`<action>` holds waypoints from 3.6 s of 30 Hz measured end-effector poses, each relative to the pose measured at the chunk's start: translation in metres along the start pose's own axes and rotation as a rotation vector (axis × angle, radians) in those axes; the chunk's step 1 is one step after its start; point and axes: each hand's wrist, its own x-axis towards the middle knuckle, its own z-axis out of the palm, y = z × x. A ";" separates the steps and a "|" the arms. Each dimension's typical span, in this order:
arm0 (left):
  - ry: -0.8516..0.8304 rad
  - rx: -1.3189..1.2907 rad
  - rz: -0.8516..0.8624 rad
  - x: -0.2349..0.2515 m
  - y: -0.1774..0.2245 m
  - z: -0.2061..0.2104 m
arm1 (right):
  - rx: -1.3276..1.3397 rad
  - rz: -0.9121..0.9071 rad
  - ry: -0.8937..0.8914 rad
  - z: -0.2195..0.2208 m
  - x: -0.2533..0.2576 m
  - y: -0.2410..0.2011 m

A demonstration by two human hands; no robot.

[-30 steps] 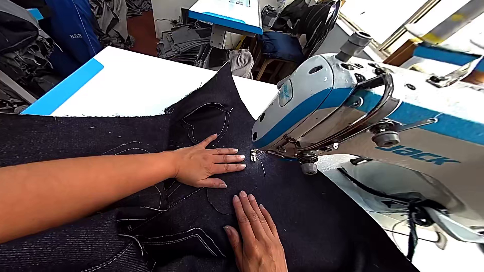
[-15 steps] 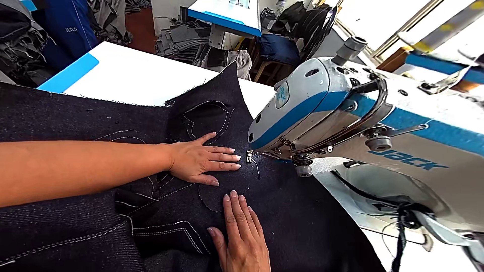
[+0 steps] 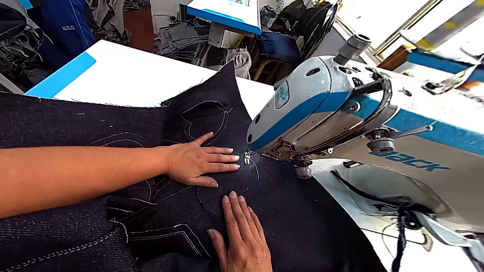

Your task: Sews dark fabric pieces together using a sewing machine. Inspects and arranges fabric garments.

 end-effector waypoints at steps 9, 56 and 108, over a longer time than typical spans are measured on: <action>0.003 0.001 -0.016 0.001 0.000 0.001 | -0.007 0.012 -0.001 0.000 0.001 0.000; 0.091 0.058 0.215 0.034 -0.029 -0.007 | 0.163 0.076 -0.219 -0.049 0.063 0.000; 0.151 0.081 -0.564 0.040 0.099 0.031 | 0.149 -0.628 -0.182 -0.024 0.103 0.172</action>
